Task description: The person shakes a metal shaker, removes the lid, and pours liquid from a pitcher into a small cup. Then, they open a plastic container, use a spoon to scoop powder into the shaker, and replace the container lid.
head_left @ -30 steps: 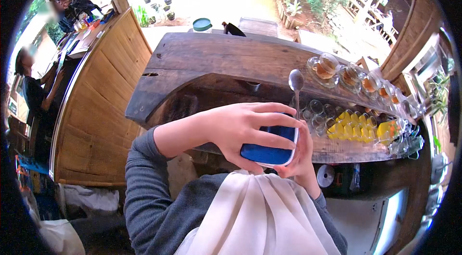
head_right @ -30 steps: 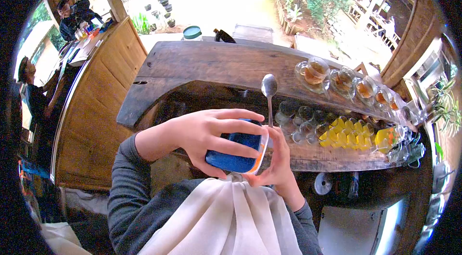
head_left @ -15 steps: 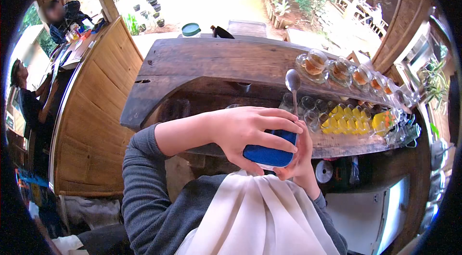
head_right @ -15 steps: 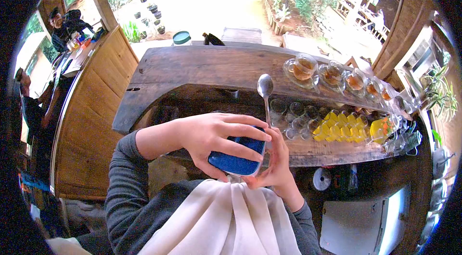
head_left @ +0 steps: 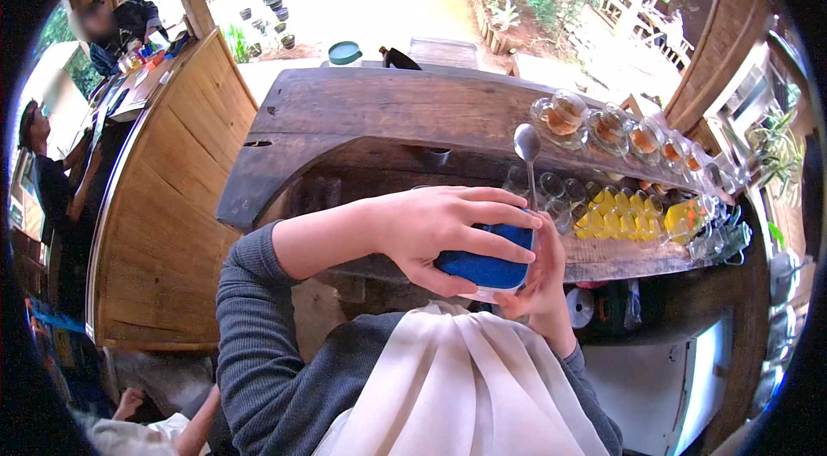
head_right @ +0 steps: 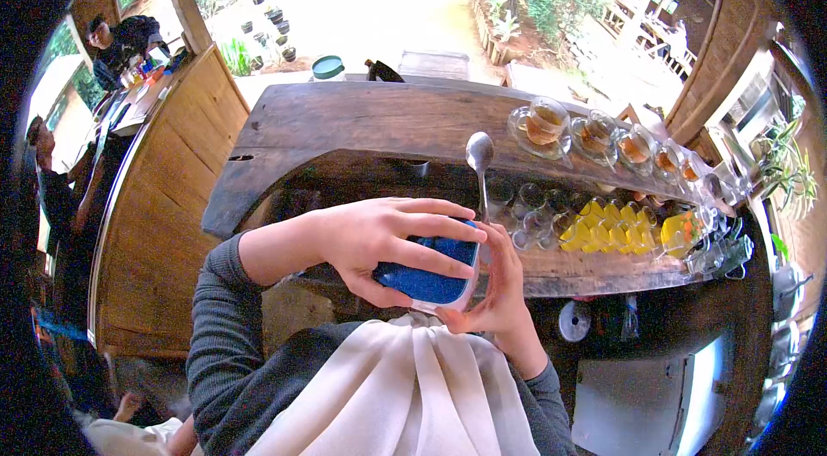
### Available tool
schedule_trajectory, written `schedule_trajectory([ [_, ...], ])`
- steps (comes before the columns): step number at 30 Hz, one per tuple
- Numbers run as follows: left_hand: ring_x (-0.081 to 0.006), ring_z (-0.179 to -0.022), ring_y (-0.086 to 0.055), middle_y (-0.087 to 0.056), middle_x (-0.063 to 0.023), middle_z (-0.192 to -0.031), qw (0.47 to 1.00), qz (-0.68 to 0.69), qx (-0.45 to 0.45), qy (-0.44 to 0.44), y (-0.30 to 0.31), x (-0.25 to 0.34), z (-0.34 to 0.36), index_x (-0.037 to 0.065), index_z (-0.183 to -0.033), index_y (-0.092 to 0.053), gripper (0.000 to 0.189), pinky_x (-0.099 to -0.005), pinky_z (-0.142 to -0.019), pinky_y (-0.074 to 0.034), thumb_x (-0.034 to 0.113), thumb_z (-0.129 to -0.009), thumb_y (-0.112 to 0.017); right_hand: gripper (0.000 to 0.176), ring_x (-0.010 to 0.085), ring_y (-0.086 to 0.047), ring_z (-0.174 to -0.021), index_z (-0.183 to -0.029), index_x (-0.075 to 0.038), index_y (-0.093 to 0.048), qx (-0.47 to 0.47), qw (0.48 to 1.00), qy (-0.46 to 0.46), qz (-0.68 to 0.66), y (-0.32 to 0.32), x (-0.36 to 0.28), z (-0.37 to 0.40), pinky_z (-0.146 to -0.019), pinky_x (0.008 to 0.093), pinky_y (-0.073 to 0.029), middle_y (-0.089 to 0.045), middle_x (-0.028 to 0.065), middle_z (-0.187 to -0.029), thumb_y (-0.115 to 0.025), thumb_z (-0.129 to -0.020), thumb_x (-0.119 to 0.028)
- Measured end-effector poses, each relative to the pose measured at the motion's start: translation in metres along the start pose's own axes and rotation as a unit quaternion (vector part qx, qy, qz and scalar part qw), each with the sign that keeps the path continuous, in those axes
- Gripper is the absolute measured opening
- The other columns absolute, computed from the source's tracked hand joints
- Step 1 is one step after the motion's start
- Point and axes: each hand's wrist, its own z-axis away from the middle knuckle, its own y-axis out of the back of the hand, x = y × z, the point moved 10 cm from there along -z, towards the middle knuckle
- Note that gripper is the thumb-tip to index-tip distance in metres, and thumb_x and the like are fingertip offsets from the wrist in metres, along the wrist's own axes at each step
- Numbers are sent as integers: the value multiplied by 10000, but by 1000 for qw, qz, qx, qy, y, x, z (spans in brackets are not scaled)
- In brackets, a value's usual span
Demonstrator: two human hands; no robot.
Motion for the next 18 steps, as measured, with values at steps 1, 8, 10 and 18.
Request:
schedule_trajectory([
  [1, -459, -1209, -435, -434, -207, -1356, 1000, -3, 3, 3, 1, 1, 2, 116, -1252, -559, 569, -513, -999, -399, 285, -721, -671, 901, 259, -520, -1069, -1226, -17, -438, -10, 1000, 6, 5, -3, -1, -2, -922, 367, -419, -483, 120, -1119, -795, -484, -383],
  [8, -462, -1222, -419, -417, -212, -1372, 998, -16, 9, 53, 10, 6, 21, 106, -1259, -549, 564, -524, -1016, -375, 260, -729, -662, 917, 259, -520, -1070, -1235, -10, -427, -65, 997, 23, -30, -25, 12, -10, -876, 362, -459, -478, 130, -1133, -797, -483, -382],
  [10, -455, -1237, -407, -406, -216, -1380, 997, -27, 18, 75, 12, 6, 28, 99, -1275, -533, 574, -519, -1029, -360, 260, -737, -654, 924, 251, -515, -1086, -1246, -15, -423, -72, 996, 12, -51, -34, 13, -11, -876, 363, -469, -468, 124, -1153, -801, -482, -372],
  [18, -435, -1257, -396, -401, -221, -1385, 987, -49, 44, 143, 21, 8, 55, 99, -1287, -523, 562, -506, -1059, -319, 314, -774, -604, 937, 232, -490, -1156, -1305, -43, -397, -120, 983, -31, -134, -64, 27, -19, -891, 364, -496, -422, 87, -1230, -809, -503, -297],
])
